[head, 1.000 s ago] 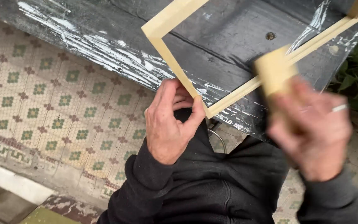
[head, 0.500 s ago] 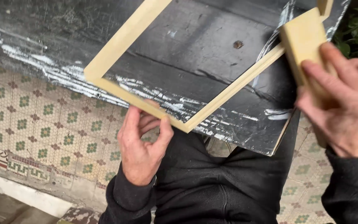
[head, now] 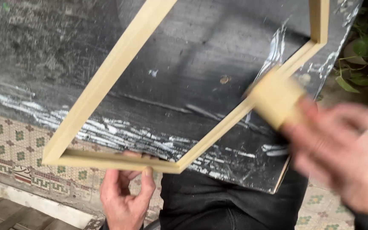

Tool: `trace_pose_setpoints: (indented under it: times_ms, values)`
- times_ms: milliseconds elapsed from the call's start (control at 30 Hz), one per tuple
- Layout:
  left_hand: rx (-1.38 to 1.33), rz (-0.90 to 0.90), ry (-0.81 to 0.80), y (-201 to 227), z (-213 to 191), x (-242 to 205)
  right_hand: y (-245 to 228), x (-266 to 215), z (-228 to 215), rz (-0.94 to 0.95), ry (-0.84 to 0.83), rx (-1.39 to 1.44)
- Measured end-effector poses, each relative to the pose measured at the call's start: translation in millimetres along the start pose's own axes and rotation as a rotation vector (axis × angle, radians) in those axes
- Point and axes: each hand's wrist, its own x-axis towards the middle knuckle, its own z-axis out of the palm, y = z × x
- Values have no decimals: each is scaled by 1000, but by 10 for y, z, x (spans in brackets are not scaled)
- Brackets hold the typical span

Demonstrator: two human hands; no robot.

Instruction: The recorder is sanding the surfaces and edges of several wooden frames using a handheld sanding block.

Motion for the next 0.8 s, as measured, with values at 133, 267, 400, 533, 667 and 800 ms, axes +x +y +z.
trace_pose_setpoints:
  times_ms: [133, 267, 400, 533, 667, 800]
  values:
    - [-115, 8, 38, -337, -11, -103, -264, -551, 202, -233, -5, 196]
    - [-119, -87, 154, -731, -85, -163, -131, -985, 454, -18, -72, 178]
    - [-268, -169, 174, -1211, -206, -142, 88, -1179, 618, 68, 61, 130]
    - [-260, -181, 107, -1172, -229, -34, 78, -1360, 615, 132, 138, 113]
    - [-242, -319, -14, -903, -26, 72, -126, -1236, 532, 268, 271, 145]
    - [-358, -427, -174, -906, 142, -56, -390, -1022, 452, 459, 551, 506]
